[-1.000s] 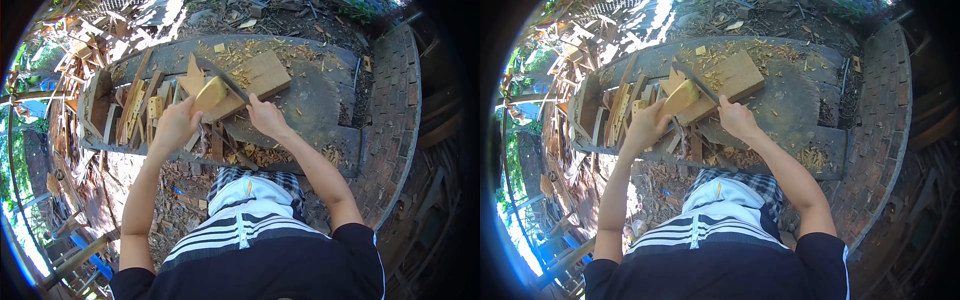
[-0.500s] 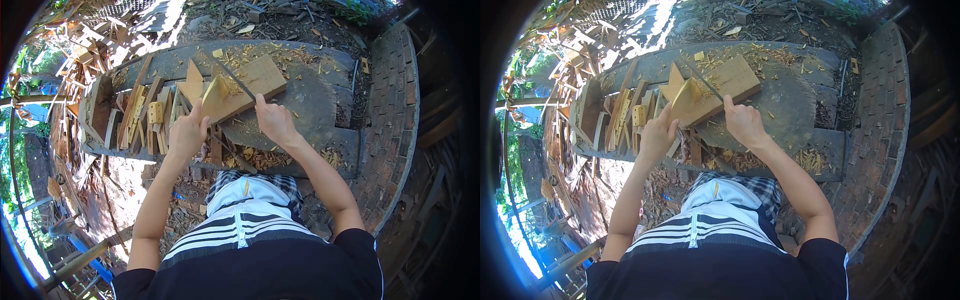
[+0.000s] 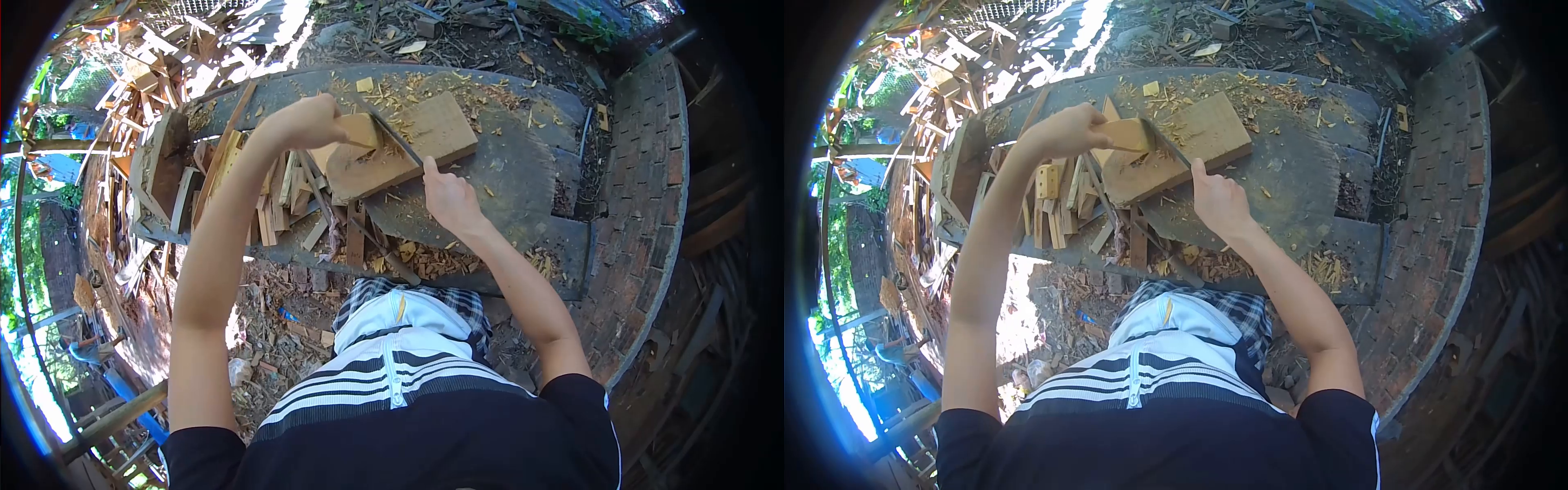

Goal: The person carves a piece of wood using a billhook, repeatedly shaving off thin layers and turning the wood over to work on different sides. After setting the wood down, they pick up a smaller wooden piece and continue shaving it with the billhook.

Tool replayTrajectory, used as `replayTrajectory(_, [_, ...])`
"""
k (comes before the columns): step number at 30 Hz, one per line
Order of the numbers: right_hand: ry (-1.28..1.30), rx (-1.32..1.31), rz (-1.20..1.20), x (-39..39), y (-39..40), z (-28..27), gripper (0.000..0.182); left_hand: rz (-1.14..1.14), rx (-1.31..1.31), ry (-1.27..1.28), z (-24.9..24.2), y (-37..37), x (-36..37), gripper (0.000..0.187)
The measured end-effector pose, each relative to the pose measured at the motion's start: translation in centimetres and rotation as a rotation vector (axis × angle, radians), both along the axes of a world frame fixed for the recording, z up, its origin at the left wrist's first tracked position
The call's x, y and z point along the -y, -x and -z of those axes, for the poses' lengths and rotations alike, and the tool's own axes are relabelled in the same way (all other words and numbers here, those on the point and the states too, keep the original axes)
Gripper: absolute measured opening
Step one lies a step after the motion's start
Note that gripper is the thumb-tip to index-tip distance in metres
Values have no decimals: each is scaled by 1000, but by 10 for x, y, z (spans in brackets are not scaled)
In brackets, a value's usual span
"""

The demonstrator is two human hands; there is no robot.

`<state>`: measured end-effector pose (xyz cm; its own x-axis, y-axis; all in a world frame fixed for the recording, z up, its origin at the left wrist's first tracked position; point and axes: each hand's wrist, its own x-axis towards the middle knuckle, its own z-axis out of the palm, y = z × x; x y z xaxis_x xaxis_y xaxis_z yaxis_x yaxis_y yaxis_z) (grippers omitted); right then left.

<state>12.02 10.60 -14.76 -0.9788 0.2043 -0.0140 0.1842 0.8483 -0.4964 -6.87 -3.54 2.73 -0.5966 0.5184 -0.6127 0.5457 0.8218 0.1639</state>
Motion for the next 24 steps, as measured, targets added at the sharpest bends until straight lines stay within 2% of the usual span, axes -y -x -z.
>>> replayTrajectory(2, [43,-32,1,1,-1,-7,19,-25,63,29,4,7,-1,46])
replayTrajectory(4, [122,-74,0,4,5,-49,21,125,-19,-71,20,18,6,48])
replayTrajectory(5, [126,-65,13,7,6,-67,21,154,-71,-50,16,13,3,48])
replayTrajectory(7, [191,-220,25,11,9,-94,19,126,-11,-43,14,14,1,49])
replayTrajectory(10, [96,-165,48,16,11,-68,17,46,46,-17,17,18,5,48])
replayTrajectory(12, [81,-103,34,14,10,-23,16,19,54,-6,16,22,5,46])
replayTrajectory(14, [68,-32,22,8,15,-13,16,-139,242,-10,13,26,9,38])
replayTrajectory(18, [102,-72,-16,7,14,-53,17,-271,331,-83,15,21,15,30])
replayTrajectory(20, [113,-103,-37,10,14,-80,17,-220,192,-11,8,11,6,30])
replayTrajectory(22, [199,-307,-5,14,18,-98,17,-179,265,16,11,17,2,32])
replayTrajectory(24, [130,-241,-2,17,18,-81,18,-99,174,51,14,17,-3,35])
